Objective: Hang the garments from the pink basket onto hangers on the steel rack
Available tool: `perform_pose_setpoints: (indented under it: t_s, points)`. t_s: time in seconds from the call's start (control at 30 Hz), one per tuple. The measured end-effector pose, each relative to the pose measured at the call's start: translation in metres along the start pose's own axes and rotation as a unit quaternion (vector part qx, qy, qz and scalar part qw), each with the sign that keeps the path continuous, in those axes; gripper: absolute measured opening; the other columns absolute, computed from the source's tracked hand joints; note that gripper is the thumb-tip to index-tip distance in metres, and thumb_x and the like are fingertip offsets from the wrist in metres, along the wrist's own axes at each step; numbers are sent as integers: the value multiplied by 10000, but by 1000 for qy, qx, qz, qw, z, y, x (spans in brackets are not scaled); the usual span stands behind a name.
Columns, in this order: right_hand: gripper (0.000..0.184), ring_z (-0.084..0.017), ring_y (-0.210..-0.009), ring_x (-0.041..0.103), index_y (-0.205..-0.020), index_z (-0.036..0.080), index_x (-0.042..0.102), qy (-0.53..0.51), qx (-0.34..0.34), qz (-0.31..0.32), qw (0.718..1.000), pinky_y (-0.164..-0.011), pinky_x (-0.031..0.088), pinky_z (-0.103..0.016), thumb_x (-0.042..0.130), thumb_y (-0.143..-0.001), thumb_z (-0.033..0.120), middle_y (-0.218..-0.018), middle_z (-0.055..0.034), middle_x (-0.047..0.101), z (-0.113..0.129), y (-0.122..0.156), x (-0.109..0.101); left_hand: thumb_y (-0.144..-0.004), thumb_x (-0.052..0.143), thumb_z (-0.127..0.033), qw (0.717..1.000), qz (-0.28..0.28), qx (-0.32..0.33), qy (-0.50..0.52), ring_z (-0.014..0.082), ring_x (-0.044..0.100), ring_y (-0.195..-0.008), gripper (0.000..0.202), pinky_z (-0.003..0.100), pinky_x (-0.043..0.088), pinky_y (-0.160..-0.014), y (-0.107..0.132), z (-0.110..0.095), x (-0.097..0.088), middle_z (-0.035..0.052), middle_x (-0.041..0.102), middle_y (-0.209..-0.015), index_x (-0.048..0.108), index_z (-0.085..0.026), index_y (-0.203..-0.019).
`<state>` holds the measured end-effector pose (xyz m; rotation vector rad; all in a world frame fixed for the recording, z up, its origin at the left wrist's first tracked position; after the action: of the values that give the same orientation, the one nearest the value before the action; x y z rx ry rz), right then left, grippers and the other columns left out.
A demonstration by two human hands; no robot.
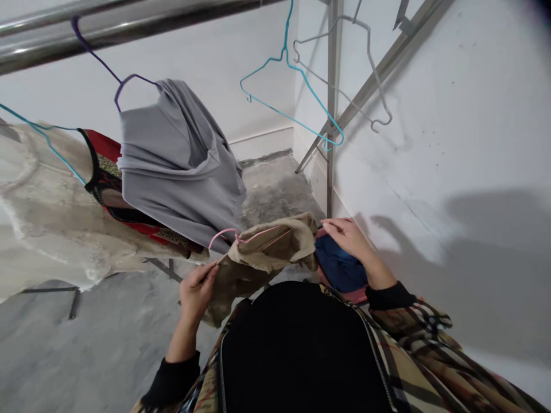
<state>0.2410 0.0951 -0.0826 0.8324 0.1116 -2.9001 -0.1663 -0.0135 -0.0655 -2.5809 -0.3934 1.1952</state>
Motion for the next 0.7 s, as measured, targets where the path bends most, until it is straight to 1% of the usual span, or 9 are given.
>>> perform_pose_setpoints:
  t_s: [0.07, 0.1, 0.17, 0.23, 0.3, 0.37, 0.5, 0.6, 0.7]
  points:
    - [336, -229, -926, 630, -1081, 238, 706, 77, -23, -83, 993, -870, 493, -405, 541, -884, 454, -1040, -82, 693, 2, -4, -12, -834, 610, -328, 1000, -1, 10, 23, 143, 658, -640, 199, 226, 499, -597, -4, 1, -3, 21, 730, -719, 755, -206, -891]
    - [340, -240, -992, 612, -1115, 252, 692, 104, -54, -101, 988, -917, 473, -420, 554, -880, 455, -1088, -83, 677, 6, -6, -14, -828, 617, -313, 999, 1, 17, 30, 138, 652, -630, 186, 222, 493, -591, -6, 0, -5, 19, 725, -709, 756, -204, -883]
    - [368, -250, -1083, 573, -1171, 276, 663, 141, -132, -80, 978, -975, 435, -428, 600, -858, 458, -1140, -79, 659, 22, -11, -13, -817, 631, -292, 998, 5, 33, 46, 136, 653, -638, 165, 221, 493, -604, -12, -2, -10, 21, 725, -717, 759, -199, -868]
    - [358, -247, -1088, 562, -1173, 278, 658, 169, -197, -21, 965, -975, 421, -421, 607, -863, 449, -1140, -78, 662, 40, -14, -6, -812, 638, -286, 997, 8, 44, 62, 140, 659, -660, 158, 226, 502, -631, -19, -5, -13, 26, 731, -741, 760, -201, -864]
    - [279, -231, -1001, 586, -1102, 265, 682, 182, -243, 31, 952, -930, 425, -407, 536, -916, 412, -1046, -73, 696, 56, -14, 1, -813, 637, -295, 996, 13, 44, 75, 144, 660, -671, 165, 234, 508, -642, -27, -9, -15, 28, 732, -750, 762, -204, -870]
    - [290, -211, -874, 606, -1004, 242, 702, 178, -272, 60, 944, -855, 439, -383, 449, -960, 377, -921, -67, 720, 67, -13, 6, -819, 633, -310, 995, 20, 38, 85, 145, 654, -668, 178, 237, 506, -634, -34, -15, -15, 30, 729, -749, 764, -204, -875]
    - [336, -190, -780, 633, -966, 224, 706, 175, -302, 63, 935, -714, 466, -317, 405, -974, 373, -864, -66, 729, 82, -6, 9, -833, 630, -318, 992, 41, 27, 113, 137, 638, -657, 188, 225, 489, -614, -45, -31, -5, 32, 715, -727, 766, -196, -875]
    - [324, -177, -772, 656, -984, 231, 711, 178, -328, 41, 927, -674, 484, -286, 408, -971, 345, -858, -56, 735, 92, 0, 9, -839, 625, -322, 988, 61, 29, 140, 130, 624, -639, 196, 218, 482, -599, -51, -43, 7, 29, 702, -703, 769, -196, -882]
    - [303, -178, -732, 662, -994, 181, 718, 168, -352, 18, 921, -646, 495, -281, 445, -960, 309, -808, -73, 724, 100, 2, 4, -835, 627, -319, 983, 76, 37, 163, 122, 605, -606, 195, 214, 473, -575, -56, -51, 14, 21, 682, -659, 771, -196, -881]
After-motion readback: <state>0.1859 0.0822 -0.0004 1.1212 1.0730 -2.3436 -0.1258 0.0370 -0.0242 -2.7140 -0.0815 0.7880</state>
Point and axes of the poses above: each hand's wrist, its own y-axis away from the middle knuckle, its own x-axis out of the palm, z = x × y, the point moved 4 cm from there along -y, towards the middle knuckle
